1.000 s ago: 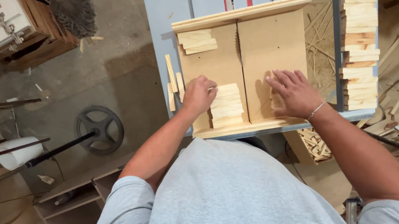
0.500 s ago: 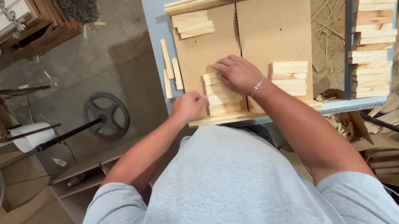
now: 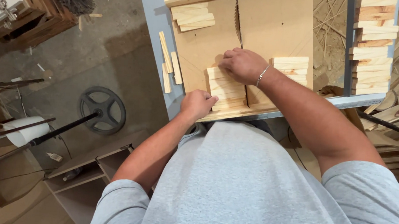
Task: Organizing and arranging small wooden blocks into a wooden jig on a table saw
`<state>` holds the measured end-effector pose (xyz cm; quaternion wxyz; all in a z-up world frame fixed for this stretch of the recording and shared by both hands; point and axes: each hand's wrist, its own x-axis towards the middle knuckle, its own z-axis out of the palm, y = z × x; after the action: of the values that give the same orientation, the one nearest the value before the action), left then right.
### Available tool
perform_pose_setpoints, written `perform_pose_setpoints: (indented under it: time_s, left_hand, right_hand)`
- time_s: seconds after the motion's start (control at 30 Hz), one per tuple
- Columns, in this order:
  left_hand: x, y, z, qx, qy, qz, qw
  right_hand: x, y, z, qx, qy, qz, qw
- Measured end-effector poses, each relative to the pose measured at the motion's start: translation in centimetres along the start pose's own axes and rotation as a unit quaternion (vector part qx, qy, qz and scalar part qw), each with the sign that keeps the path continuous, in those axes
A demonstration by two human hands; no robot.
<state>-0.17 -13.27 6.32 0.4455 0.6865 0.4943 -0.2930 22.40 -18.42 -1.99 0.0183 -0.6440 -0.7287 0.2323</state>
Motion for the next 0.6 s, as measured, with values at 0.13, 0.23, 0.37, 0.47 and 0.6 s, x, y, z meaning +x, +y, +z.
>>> perform_pose_setpoints:
  time_s: [0.13, 0.23, 0.37, 0.47, 0.6]
  left_hand:
    - [0.8, -0.1, 0.7, 0.015, 0.002, 0.013, 1.0]
    - [1.1, -0.1, 1.1, 0.011, -0.011, 0.015, 1.0]
    - [0.4, 0.4, 0.5, -0.007, -0.005, 0.018, 1.0]
    - [0.5, 0.1, 0.6, -0.02, -0.002, 0.02, 1.0]
    - [0.7, -0.2, 0.7, -0.032, 0.005, 0.03, 0.999]
  right_hand:
    - [-0.2, 0.5, -0.3, 0.006, -0.011, 0.004, 1.0]
    - [-0.2, 0.7, -0.4, 0.006, -0.014, 0.009, 1.0]
    - [-0.4, 0.8, -0.3, 0.021, -0.019, 0.012, 1.0]
    - [-0.4, 0.9, -0.1, 0.04, -0.015, 0.017, 0.999]
    - [-0.7, 0.9, -0.5, 0.077, -0.005, 0.021, 0.997]
